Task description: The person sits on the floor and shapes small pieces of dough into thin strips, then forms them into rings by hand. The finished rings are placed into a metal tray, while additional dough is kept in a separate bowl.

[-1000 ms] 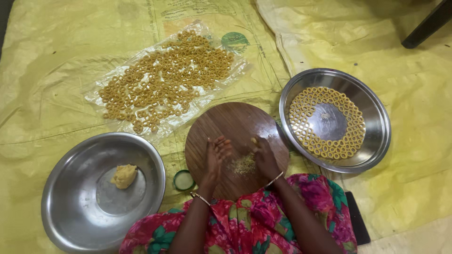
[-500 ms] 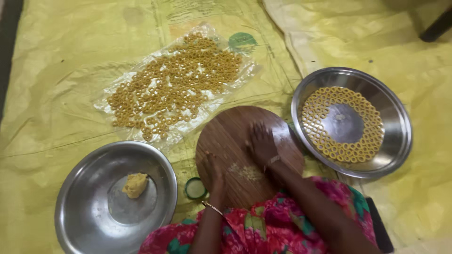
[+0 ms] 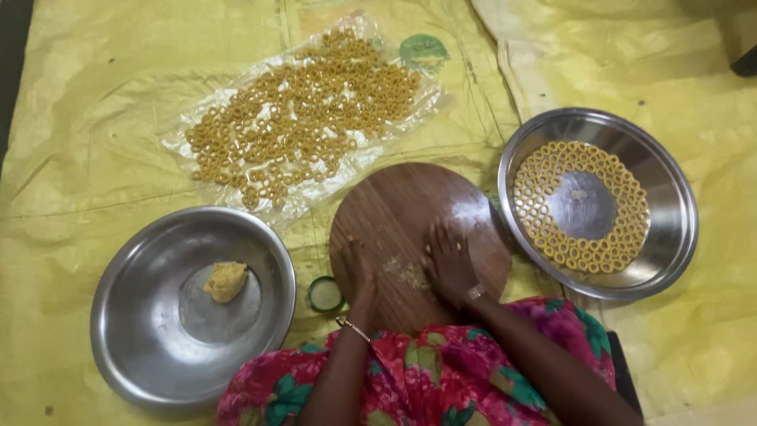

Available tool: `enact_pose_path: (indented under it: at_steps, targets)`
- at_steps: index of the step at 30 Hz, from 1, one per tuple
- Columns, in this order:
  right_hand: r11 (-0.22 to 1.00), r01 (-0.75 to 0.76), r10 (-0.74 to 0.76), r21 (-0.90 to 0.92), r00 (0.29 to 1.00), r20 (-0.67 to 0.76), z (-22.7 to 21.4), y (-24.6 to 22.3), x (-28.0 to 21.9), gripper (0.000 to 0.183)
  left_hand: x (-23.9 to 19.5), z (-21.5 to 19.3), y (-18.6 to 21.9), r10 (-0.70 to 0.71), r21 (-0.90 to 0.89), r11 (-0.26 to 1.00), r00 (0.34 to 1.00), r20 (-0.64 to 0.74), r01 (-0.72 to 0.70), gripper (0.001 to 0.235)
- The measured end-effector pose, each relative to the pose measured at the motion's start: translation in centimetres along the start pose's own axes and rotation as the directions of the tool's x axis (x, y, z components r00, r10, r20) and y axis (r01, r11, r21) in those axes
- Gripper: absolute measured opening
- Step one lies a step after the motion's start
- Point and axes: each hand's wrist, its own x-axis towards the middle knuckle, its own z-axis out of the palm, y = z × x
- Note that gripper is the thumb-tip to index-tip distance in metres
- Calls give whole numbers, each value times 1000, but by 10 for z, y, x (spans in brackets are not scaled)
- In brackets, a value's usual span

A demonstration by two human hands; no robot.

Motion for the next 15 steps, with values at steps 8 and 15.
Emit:
enact_pose_path:
  at_steps: [8,15]
  targets:
    - [982,191,-190,4,977,101,-14,13,-23,71,2,4,15,-156,-127,979,987,34,159,81]
    - [982,-49,31,-183,995,-99,-24,4,153,73,19,4,-3,-93,-87,992,996,5,93,79]
